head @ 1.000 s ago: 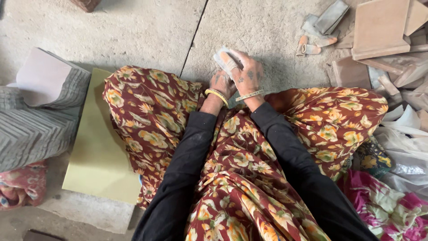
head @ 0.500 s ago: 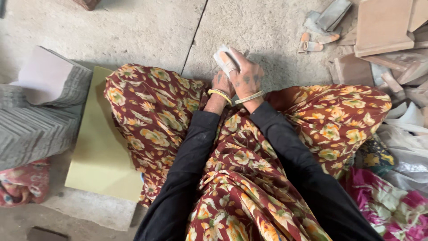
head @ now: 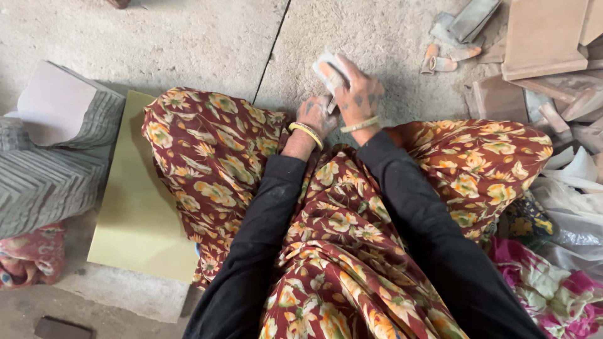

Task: The person sits on the floor and rubs a small abrasive stone over the surface of ceramic tile pieces, working one piece at a time on their lap. Finished pieces are tossed onto a large pile of similar tiles on the floor beside them.

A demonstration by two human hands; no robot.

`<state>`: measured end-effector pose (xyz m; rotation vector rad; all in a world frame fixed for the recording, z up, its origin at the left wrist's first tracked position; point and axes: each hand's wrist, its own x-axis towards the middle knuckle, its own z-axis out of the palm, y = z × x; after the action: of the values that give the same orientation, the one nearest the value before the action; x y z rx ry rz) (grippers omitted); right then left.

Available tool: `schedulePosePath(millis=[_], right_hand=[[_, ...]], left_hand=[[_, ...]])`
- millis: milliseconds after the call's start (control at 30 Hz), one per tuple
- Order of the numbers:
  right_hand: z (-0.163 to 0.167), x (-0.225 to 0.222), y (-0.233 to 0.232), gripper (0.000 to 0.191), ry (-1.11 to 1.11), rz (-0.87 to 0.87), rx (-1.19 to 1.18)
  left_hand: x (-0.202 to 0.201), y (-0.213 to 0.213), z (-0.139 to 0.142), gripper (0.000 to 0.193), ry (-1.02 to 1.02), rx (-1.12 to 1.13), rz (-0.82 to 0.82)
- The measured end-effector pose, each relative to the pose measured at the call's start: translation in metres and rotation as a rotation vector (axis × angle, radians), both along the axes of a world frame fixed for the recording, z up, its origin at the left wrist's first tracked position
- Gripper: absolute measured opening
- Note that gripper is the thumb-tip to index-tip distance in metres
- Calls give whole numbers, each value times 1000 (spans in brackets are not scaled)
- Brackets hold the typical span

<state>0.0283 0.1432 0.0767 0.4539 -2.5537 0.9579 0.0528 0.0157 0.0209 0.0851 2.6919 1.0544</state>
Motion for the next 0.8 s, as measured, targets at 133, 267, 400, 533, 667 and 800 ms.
schedulePosePath(millis=[133,267,400,533,667,800], right_hand=[[-7,-4,-2,33,-109,-24,-53],[-5,-5,-1,32,-6,2,-70],[0,-3,0,30,30,-41,-18],[0,-1,2,30,18,-103,41],[-7,-10,9,40,-74,-76,-2],[-16,-28,16,32,-42,-3,-187]], left_hand=[[-2,-5,-11,42,27,-14,-49],[-6,-4,-28,39,29,-41,-49],[-4,-2,-43,50,57,-40,-65],[-2,4,-59,60,53,-121,-152],[-2,10,-61,55,193,-232,-168],[-11,2,-43,63,-133,-63,-57]])
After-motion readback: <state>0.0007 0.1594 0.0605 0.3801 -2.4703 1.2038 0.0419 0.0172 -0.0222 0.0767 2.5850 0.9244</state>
